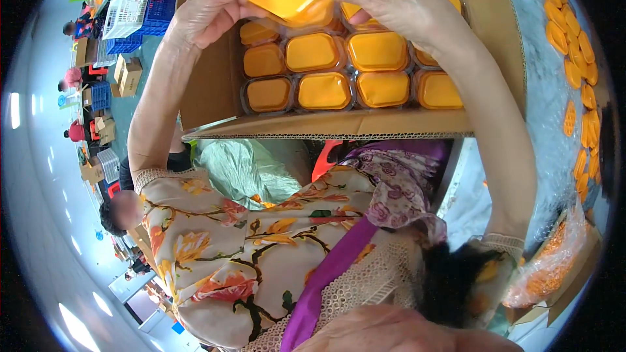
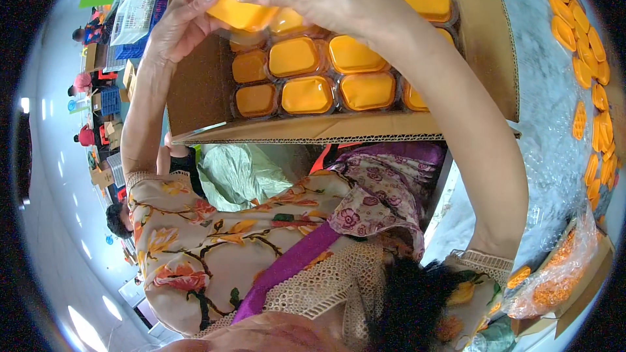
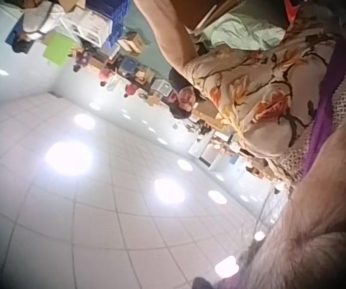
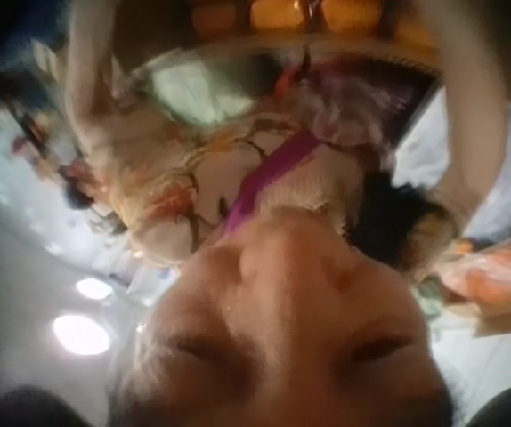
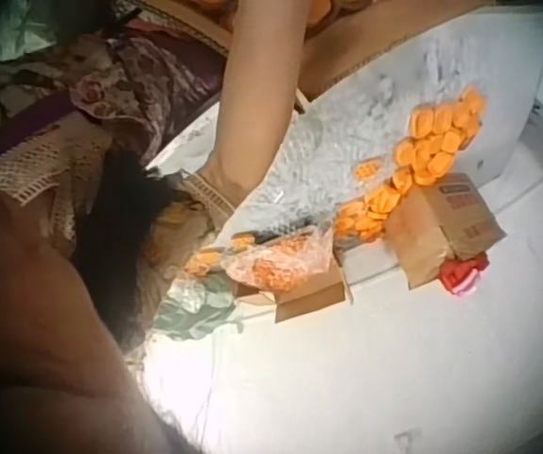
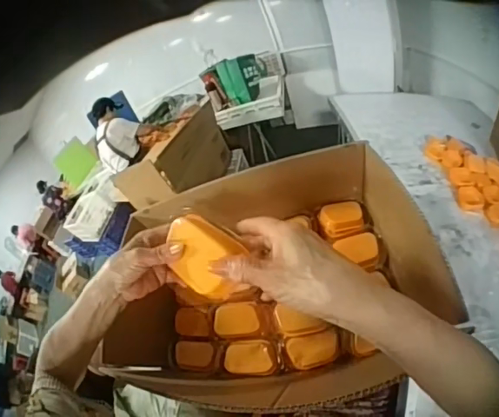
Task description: Packing yellow plastic containers into cardboard boxes and assembling small toy components into orange molds.
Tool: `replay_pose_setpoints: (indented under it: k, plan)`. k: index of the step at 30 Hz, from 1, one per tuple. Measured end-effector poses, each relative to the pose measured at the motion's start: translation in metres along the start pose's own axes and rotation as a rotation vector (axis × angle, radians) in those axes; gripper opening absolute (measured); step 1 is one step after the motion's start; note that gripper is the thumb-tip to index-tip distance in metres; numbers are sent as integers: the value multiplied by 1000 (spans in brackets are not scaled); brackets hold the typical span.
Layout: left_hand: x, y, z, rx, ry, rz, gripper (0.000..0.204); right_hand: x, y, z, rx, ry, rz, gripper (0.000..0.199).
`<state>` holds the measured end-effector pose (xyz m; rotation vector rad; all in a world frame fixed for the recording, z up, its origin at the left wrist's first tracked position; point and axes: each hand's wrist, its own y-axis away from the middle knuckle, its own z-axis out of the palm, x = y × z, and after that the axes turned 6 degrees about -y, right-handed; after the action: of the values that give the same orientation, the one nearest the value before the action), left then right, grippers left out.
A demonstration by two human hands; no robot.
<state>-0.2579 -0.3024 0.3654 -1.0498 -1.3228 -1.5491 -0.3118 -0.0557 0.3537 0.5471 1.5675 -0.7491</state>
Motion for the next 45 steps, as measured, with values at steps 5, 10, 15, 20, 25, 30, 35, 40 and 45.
replay_pose_setpoints:
  k: [5,10,15,20,25,30,35,40,45]
  plan:
    - [1,-16,13,22,-68,111,48,-3,-6,1,-85,-235,272,42]
    - [-11,-4,9,-136,94,-43,51,1,-7,6,-57,-134,299,41]
    - [-28,-1,-1,131,97,66,42,3,-12,10,-146,-120,283,44]
    - [-43,9,4,47,187,-16,41,47,-16,38,85,247,-105,42]
    - [-35,5,-72,180,-299,-127,41,36,10,10,42,384,-274,43]
    - [-64,-16,-130,-19,-986,-101,37,9,42,-26,-157,-36,137,34]
    - [-111,-32,-165,99,-879,-126,39,-2,88,-39,-107,-87,175,31]
    - [-128,-25,-153,202,-1253,-158,44,-13,137,-49,111,-289,284,30]
    - [-133,-9,-130,410,-1646,7,57,-18,175,-55,284,-199,308,31]
